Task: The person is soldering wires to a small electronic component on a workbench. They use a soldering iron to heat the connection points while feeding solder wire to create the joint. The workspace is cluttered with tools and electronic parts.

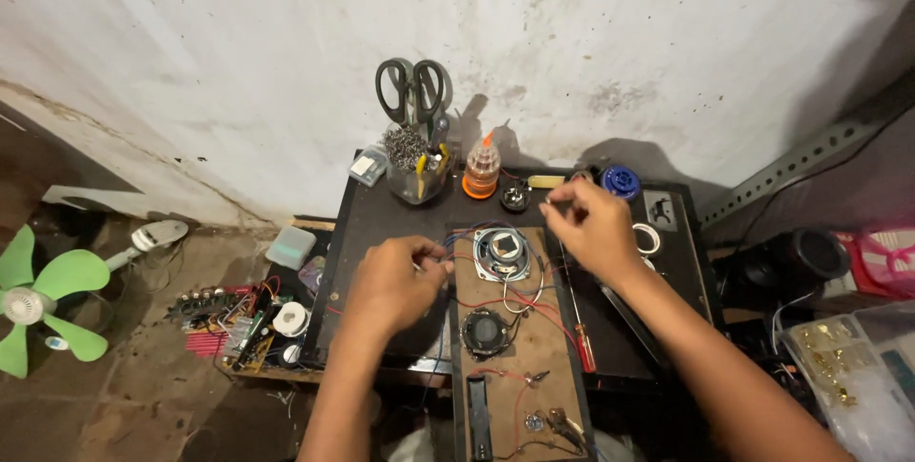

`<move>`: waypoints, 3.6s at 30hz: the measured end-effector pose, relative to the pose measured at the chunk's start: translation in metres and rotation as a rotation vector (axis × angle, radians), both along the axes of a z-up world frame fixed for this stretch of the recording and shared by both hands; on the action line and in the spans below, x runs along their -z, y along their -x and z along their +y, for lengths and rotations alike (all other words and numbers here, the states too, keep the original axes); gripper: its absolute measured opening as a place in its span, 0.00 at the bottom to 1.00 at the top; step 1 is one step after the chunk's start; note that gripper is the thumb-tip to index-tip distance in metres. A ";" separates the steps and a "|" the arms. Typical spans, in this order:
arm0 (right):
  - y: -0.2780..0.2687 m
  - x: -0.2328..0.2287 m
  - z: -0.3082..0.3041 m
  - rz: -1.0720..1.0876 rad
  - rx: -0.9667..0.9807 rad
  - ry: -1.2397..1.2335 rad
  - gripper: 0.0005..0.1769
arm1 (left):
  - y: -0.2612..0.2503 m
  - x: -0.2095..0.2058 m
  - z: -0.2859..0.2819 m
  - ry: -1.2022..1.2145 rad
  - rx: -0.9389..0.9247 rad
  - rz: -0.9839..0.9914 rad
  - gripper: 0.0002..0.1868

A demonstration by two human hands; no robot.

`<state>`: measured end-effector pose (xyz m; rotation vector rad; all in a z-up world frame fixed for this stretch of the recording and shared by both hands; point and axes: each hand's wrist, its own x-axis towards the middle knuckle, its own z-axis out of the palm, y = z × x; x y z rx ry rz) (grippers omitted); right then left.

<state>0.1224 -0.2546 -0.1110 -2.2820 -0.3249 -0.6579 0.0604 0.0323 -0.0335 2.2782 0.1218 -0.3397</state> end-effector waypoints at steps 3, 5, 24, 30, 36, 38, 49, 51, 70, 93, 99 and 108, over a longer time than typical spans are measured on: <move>0.038 -0.041 0.008 -0.195 -0.106 0.144 0.06 | 0.007 0.002 -0.016 0.144 0.048 -0.015 0.13; 0.058 -0.067 0.017 -0.218 -0.116 0.214 0.05 | 0.005 0.006 -0.026 0.262 0.045 -0.034 0.13; 0.124 -0.096 0.034 -0.287 -0.310 0.045 0.04 | 0.027 0.005 -0.069 0.704 0.088 0.049 0.10; 0.120 -0.094 0.003 -0.147 -0.265 0.174 0.19 | 0.023 0.004 -0.072 0.665 -0.017 0.085 0.08; 0.114 -0.096 -0.066 0.369 0.004 0.242 0.10 | 0.001 0.018 -0.038 0.903 -0.333 -0.092 0.12; 0.114 -0.097 -0.074 0.637 0.088 0.380 0.11 | -0.005 0.021 -0.024 0.939 -0.371 -0.118 0.10; 0.113 -0.028 -0.035 0.836 0.002 0.363 0.17 | -0.005 0.016 -0.009 1.064 -0.444 -0.163 0.08; 0.110 -0.001 -0.030 0.893 0.035 0.401 0.19 | -0.005 0.016 -0.008 1.079 -0.436 -0.163 0.09; 0.126 -0.108 -0.110 1.126 0.187 0.348 0.19 | 0.002 0.007 -0.017 1.111 -0.365 0.023 0.06; 0.149 -0.120 -0.042 0.006 -0.148 0.180 0.17 | -0.004 0.023 -0.044 1.288 -0.254 0.209 0.11; 0.148 -0.121 -0.043 -0.009 -0.156 0.168 0.16 | -0.003 0.018 -0.044 1.291 -0.276 0.196 0.11; 0.149 -0.121 -0.044 -0.006 -0.163 0.177 0.17 | -0.001 0.013 -0.046 1.261 -0.285 0.197 0.11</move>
